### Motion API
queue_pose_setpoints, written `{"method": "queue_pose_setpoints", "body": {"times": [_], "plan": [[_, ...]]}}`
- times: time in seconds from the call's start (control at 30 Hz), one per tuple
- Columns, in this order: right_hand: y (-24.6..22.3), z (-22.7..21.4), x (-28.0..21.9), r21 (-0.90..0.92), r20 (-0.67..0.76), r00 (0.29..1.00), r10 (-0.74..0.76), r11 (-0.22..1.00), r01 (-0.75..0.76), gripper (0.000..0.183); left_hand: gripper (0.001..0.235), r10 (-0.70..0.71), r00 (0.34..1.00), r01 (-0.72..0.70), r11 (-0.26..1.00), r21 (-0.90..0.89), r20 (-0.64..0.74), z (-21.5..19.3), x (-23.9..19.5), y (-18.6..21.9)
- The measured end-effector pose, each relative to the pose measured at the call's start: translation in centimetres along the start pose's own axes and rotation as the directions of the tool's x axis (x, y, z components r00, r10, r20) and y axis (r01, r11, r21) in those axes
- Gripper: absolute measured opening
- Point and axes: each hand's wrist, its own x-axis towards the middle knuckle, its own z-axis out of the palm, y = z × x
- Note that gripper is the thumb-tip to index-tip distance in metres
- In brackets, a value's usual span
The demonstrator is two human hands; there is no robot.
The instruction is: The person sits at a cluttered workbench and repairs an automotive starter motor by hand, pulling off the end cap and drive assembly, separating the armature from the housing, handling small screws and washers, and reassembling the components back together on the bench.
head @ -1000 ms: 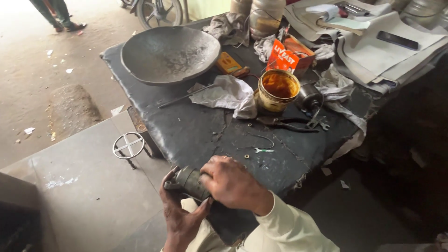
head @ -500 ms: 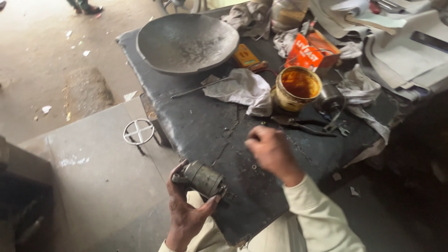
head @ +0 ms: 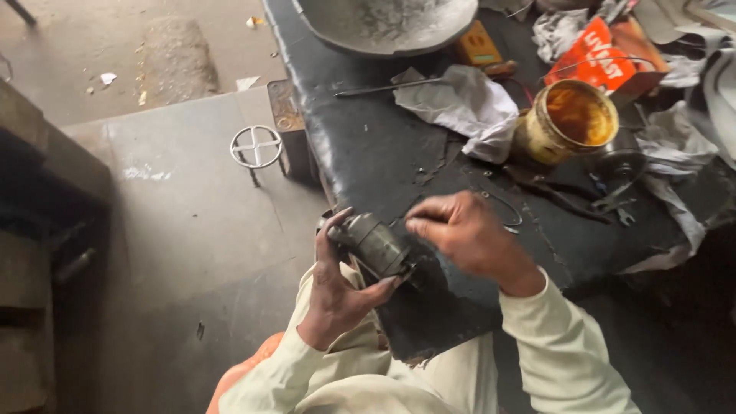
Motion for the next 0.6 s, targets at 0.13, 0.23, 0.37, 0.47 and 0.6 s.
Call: {"method": "queue_pose_setpoints", "body": {"times": [0.13, 0.23, 0.37, 0.47, 0.6], "plan": [[0.1, 1.2, -1.1, 0.053, 0.032, 0.994, -0.102, 0.994, 0.1, 0.019, 0.104, -0.064, 0.997, 0.065, 0.997, -0.039, 0.042, 0.0, 0.3, 0.2], [-1.4, 1.6, -1.7, -0.015, 0.001, 0.983, -0.185, 0.983, 0.185, 0.019, 0.106, -0.093, 0.995, 0.093, 0.995, 0.031, 0.024, 0.1, 0.1, 0.3], [-2.9, 2.2, -1.5, -0.238, -0.051, 0.982, -0.181, 0.957, 0.164, 0.02, 0.105, -0.06, 0.998, 0.06, 0.997, -0.044, 0.014, 0.1, -0.1, -0.1], [-4.2, 2.1, -0.4, -0.268, -0.016, 0.989, -0.147, 0.954, 0.137, 0.022, 0.106, -0.04, 0.999, 0.042, 0.996, -0.077, 0.017, -0.3, 0.4, 0.5], [-5.1, 1.8, -0.6, -0.211, 0.115, 0.993, 0.0, 0.977, 0.024, 0.024, 0.103, -0.118, 0.99, 0.13, 0.976, -0.173, 0.074, -0.1, 0.3, 1.1]]}}
